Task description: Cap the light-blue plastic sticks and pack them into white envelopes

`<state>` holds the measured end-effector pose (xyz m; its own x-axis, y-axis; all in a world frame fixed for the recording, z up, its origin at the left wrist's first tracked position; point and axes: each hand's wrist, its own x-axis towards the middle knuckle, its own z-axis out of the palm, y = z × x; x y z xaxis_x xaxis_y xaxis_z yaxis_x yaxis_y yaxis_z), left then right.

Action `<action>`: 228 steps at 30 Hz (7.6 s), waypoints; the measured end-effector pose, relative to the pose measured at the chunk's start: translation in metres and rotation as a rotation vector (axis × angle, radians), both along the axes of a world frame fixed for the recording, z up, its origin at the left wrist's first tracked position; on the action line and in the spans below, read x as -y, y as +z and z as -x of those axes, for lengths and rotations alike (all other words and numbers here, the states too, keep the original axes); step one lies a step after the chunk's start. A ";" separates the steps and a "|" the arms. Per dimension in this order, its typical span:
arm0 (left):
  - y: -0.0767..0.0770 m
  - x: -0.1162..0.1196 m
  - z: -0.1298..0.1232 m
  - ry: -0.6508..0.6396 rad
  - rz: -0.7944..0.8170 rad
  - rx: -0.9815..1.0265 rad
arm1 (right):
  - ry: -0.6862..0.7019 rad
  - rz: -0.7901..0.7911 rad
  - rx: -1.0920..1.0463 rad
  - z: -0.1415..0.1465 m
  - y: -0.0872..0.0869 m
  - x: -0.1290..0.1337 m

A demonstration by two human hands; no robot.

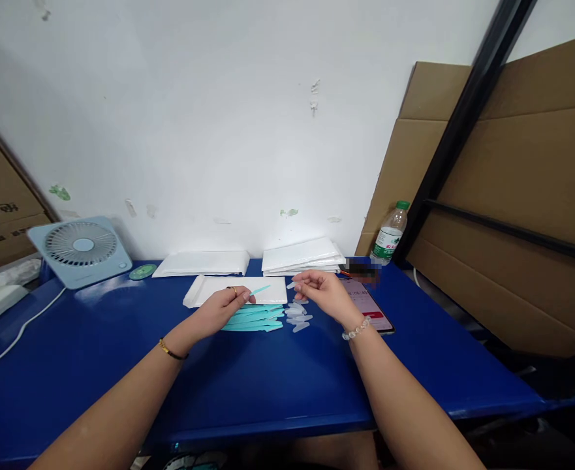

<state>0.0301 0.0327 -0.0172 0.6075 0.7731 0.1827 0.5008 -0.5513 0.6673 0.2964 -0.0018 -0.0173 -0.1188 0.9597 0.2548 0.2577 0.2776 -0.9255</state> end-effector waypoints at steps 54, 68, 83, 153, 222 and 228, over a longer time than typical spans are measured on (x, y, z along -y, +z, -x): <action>-0.019 0.003 -0.013 0.032 -0.044 -0.284 | 0.317 0.198 0.408 0.003 -0.009 0.002; -0.016 0.002 -0.011 0.020 0.023 -0.269 | 0.275 0.074 0.471 0.011 -0.006 0.005; -0.016 -0.003 -0.007 0.002 0.212 -0.117 | 0.232 0.164 0.197 0.013 -0.005 0.006; -0.009 0.013 -0.014 -0.124 0.022 -0.273 | 0.316 0.052 0.632 0.034 -0.001 0.015; -0.012 0.009 -0.013 -0.157 -0.111 -0.342 | 0.295 -0.031 0.677 0.016 -0.005 0.010; -0.012 0.003 -0.010 -0.049 -0.252 -0.454 | 0.092 -0.132 0.811 -0.008 -0.004 0.002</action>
<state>0.0397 0.0299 -0.0295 0.7033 0.7075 0.0692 0.6784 -0.6971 0.2320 0.3044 -0.0036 -0.0212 -0.3910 0.9053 0.1658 0.8023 0.4235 -0.4206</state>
